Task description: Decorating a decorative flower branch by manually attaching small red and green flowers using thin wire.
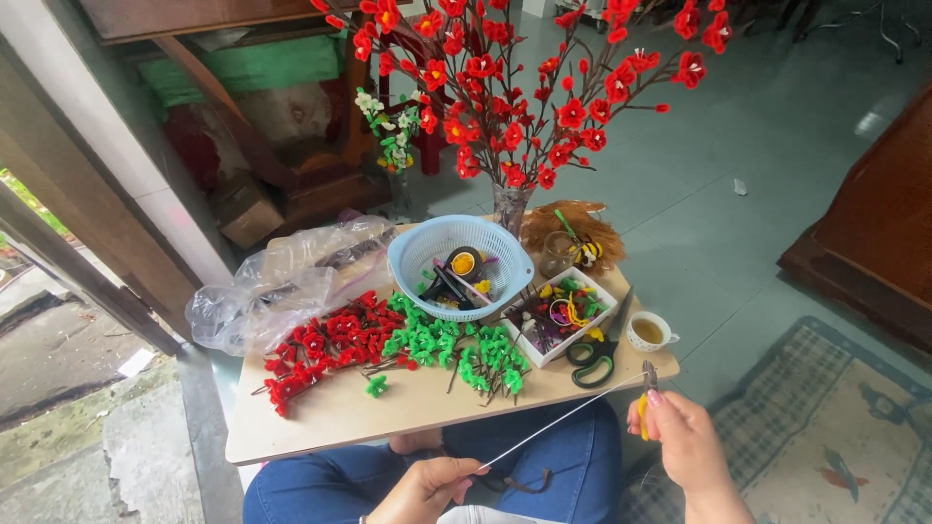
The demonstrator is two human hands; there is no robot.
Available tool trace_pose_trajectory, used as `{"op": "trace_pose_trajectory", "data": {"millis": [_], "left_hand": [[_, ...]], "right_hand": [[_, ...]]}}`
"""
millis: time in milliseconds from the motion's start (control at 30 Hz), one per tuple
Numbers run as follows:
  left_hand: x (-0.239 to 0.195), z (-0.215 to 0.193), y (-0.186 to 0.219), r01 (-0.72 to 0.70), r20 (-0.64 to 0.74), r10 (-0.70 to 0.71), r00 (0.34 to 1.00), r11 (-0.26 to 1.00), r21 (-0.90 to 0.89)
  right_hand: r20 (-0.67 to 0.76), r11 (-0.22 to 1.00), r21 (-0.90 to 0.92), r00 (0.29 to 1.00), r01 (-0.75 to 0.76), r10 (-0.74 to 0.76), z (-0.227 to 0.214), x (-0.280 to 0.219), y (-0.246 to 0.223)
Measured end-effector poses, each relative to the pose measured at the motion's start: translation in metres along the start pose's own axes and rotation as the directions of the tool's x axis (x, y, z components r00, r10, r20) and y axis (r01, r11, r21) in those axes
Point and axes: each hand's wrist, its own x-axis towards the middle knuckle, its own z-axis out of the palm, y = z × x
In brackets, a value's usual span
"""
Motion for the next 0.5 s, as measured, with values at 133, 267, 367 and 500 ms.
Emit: {"op": "trace_pose_trajectory", "data": {"millis": [133, 267, 367, 500], "left_hand": [[0.004, -0.001, -0.017, -0.104, -0.035, 0.104, 0.994, 0.995, 0.011], [-0.007, -0.004, 0.011, -0.121, 0.024, 0.120, 0.993, 0.989, 0.083], [-0.006, -0.002, 0.029, -0.205, 0.080, 0.192, 0.978, 0.955, 0.216], [0.003, 0.012, 0.069, -0.536, 0.186, 0.505, 0.843, 0.817, 0.212]], "right_hand": [[0.054, 0.981, 0.186, 0.997, -0.060, 0.051, -0.001, 0.007, 0.018], [-0.011, 0.988, 0.154, 0.999, -0.030, 0.032, 0.008, 0.004, 0.006], [-0.091, 0.999, -0.050, 0.996, -0.012, 0.008, 0.012, -0.006, -0.014], [-0.089, 0.977, -0.211, 0.996, -0.004, -0.015, 0.011, -0.014, -0.034]]}}
